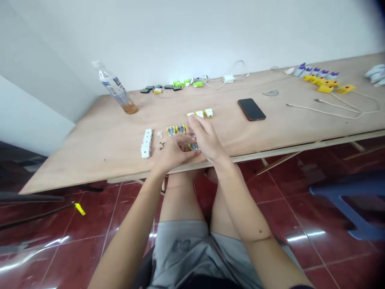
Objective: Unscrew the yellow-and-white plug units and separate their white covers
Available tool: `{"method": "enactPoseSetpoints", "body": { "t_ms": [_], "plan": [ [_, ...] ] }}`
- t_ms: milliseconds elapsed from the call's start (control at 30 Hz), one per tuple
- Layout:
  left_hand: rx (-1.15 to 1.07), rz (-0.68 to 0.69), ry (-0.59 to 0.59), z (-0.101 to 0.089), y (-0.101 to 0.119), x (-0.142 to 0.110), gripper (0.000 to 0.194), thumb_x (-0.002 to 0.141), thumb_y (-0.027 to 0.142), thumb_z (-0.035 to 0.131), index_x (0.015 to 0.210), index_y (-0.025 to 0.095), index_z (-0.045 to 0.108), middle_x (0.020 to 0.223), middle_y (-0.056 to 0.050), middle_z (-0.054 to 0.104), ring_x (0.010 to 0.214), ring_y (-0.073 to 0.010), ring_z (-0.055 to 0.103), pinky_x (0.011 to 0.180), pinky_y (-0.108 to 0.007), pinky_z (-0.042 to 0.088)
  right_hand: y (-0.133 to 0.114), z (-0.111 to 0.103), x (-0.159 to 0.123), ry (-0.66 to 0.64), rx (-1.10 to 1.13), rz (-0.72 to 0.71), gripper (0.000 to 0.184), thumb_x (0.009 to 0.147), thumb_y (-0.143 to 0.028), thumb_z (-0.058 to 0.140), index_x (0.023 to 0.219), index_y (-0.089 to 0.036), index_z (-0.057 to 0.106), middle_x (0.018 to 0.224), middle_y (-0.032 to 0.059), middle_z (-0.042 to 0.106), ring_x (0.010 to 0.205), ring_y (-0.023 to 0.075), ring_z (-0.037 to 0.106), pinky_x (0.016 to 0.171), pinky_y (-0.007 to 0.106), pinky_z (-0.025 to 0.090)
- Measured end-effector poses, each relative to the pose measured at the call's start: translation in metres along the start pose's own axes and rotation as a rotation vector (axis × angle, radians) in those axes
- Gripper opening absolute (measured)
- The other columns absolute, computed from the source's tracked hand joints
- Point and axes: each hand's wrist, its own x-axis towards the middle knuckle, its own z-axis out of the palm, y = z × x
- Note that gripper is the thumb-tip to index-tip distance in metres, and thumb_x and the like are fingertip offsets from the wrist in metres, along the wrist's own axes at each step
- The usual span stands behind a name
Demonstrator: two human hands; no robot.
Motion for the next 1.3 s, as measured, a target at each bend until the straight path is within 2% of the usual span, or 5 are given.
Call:
{"method": "enactPoseSetpoints", "body": {
  "t_ms": [333,500,667,1100,1300],
  "plan": [
    [0.039,0.119,-0.005,0.002,-0.014,0.002,0.021,0.091,0.035,0.088,0.105,0.02,0.085,0.112,-0.008,0.078,0.091,-0.024,0.071,0.084,-0.038,0.059,-0.021,-0.022,0.029,-0.273,0.002,0.294,0.069,0.098,-0.073,0.074,0.062,-0.028,0.036,0.056,-0.0072,0.032,0.054,0.0131,0.031,0.056,0.031,0.038],
    [0.065,0.105,0.029,0.004,-0.014,0.002,0.026,0.088,0.034,0.091,0.111,0.023,0.089,0.11,-0.008,0.079,0.099,-0.0272,0.073,0.091,-0.04,0.061,-0.039,-0.046,0.049,-0.399,-0.712,0.046,0.056,0.112,-0.057,0.062,0.068,-0.023,0.059,0.067,0.0025,0.063,0.068,0.0184,0.054,0.072,0.034,0.045],
    [0.092,0.099,0.033,0.004,-0.011,0.0,0.029,0.088,0.036,0.092,0.113,0.022,0.089,0.104,-0.008,0.079,0.097,-0.0279,0.073,0.092,-0.042,0.062,-0.075,-0.063,0.065,-0.608,-1.078,0.093,0.049,0.094,-0.042,0.093,0.063,-0.023,0.06,0.053,-0.0018,0.049,0.06,0.0181,0.052,0.067,0.036,0.037],
    [0.065,0.166,0.015,0.007,-0.022,0.007,0.03,0.088,0.033,0.09,0.116,0.023,0.088,0.119,-0.008,0.082,0.104,-0.0277,0.076,0.1,-0.042,0.061,-0.071,-0.053,0.074,-0.595,-0.866,0.181,0.047,0.072,0.006,0.098,0.056,-0.02,0.063,0.046,-0.0081,0.047,0.048,0.0075,0.033,0.059,0.034,0.023],
    [0.068,0.165,0.01,0.005,-0.019,0.006,0.031,0.088,0.036,0.089,0.116,0.022,0.088,0.115,-0.008,0.082,0.097,-0.026,0.076,0.096,-0.041,0.061,-0.075,-0.045,0.073,-0.866,-0.963,0.073,0.038,0.081,-0.002,0.089,0.058,-0.022,0.068,0.049,-0.0073,0.055,0.05,0.0086,0.035,0.056,0.032,0.023]
  ]
}}
